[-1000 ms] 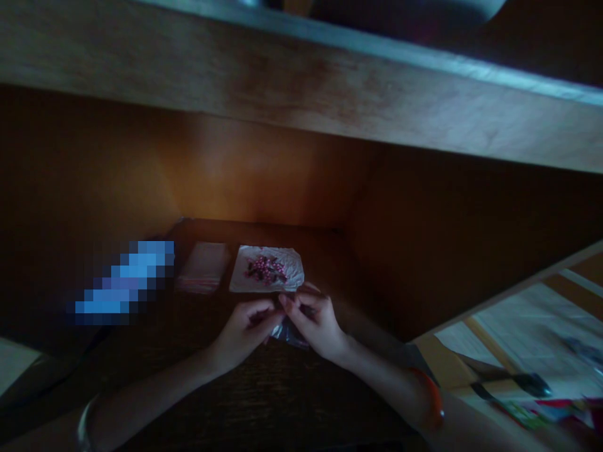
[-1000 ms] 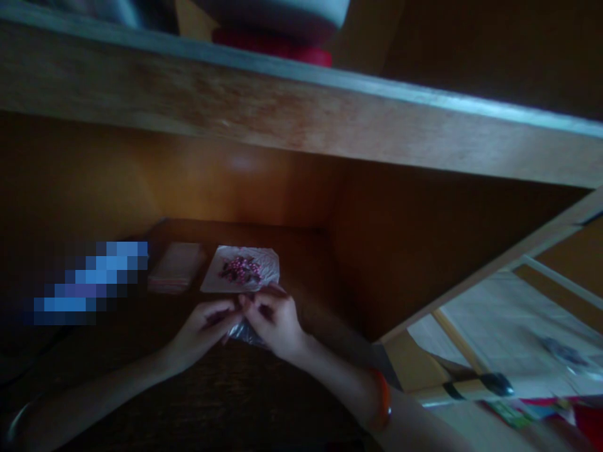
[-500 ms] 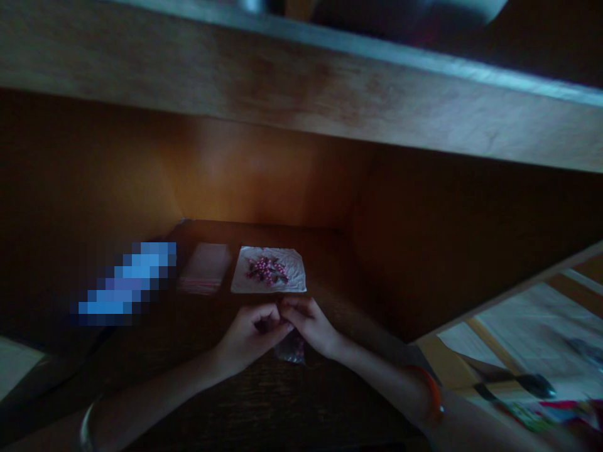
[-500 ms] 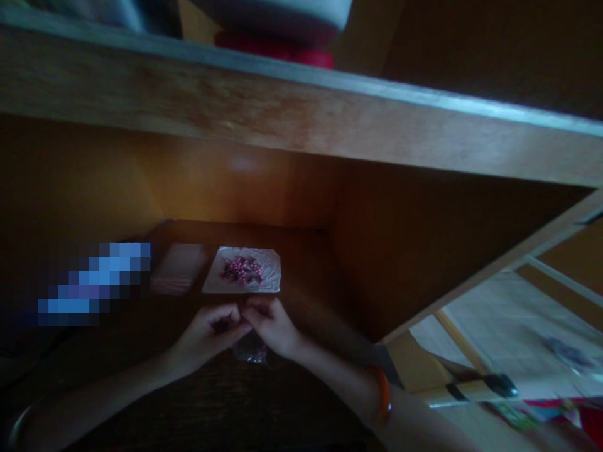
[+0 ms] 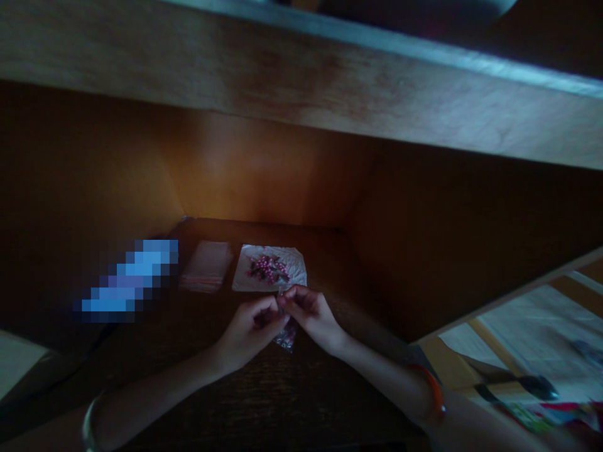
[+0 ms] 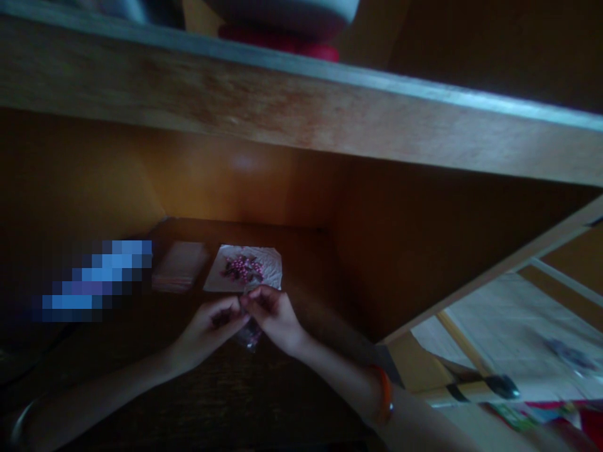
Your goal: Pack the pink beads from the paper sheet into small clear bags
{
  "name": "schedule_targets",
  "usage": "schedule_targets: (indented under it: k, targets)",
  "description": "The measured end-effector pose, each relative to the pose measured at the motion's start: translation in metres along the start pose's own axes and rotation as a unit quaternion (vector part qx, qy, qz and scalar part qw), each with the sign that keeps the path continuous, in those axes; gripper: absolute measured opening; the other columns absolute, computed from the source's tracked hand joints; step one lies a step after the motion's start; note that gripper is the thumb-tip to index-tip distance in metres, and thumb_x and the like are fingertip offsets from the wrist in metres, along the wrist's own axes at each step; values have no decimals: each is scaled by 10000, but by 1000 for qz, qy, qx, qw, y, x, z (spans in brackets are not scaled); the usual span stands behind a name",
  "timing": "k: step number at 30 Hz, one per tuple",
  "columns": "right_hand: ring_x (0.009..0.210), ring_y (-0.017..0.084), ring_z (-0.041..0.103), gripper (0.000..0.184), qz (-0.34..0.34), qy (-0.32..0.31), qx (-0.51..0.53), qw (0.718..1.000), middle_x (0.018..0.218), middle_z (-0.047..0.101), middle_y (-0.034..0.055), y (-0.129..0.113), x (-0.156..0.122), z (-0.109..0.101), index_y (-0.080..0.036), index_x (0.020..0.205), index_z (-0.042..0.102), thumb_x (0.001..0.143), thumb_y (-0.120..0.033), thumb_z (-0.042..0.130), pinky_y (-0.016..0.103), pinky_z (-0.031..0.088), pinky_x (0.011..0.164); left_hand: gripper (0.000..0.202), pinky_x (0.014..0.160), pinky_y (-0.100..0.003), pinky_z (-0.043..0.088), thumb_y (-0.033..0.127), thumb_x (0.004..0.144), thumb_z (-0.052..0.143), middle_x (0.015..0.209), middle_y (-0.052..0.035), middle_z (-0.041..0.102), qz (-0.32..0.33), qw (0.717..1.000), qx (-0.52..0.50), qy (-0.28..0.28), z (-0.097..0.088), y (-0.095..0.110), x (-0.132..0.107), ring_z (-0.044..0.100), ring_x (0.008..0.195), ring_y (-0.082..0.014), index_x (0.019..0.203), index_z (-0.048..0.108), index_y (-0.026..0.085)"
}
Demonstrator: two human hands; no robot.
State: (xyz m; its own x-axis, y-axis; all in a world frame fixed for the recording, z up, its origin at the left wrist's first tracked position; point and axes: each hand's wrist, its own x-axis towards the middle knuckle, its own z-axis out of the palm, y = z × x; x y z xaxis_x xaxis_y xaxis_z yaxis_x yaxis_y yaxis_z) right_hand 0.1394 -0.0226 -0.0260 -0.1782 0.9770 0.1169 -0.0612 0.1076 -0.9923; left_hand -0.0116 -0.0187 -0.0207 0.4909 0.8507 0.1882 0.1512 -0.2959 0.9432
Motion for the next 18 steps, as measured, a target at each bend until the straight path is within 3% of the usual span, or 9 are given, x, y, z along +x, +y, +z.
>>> schedule_targets:
  k: [6, 9, 14, 18]
  targets:
    - [543, 83, 457, 261, -21, 30, -29, 999, 619, 514, -30, 1, -3, 3, -180, 702, 547, 792, -422, 584, 212, 391, 521, 266, 518, -223, 320, 325, 854, 431, 556, 51, 387, -25, 999, -32, 11, 0, -3, 0, 389, 535, -99, 634, 417, 177]
    - [493, 72, 420, 270, -20, 19, -30, 999, 575, 482, -41, 0, -4, 4, -178, 706, 540, 817, -423, 551, 202, 364, 475, 274, 533, -230, 333, 336, 886, 388, 566, 47, 401, -29, 999, -44, 1, 0, -4, 0, 397, 542, -101, 669, 431, 175]
    - [448, 56, 391, 275, -19, 2, -4, 1000, 571, 472, -50, 0, -5, 5, -180, 713, 521, 816, -433, 553, 193, 339, 427, 217, 554, -237, 347, 340, 864, 471, 641, 27, 432, -6, 998, -58, -18, 1, -1, -2, 413, 594, -108, 725, 465, 173]
    - [380, 50, 363, 310, 6, -1, 17, 1000, 467, 420, -79, 1, -3, 4, -185, 697, 489, 827, -464, 528, 182, 308, 374, 294, 536, -250, 333, 346, 908, 378, 583, 29, 409, -13, 999, -25, -19, 1, 4, -1, 392, 549, -110, 674, 447, 182]
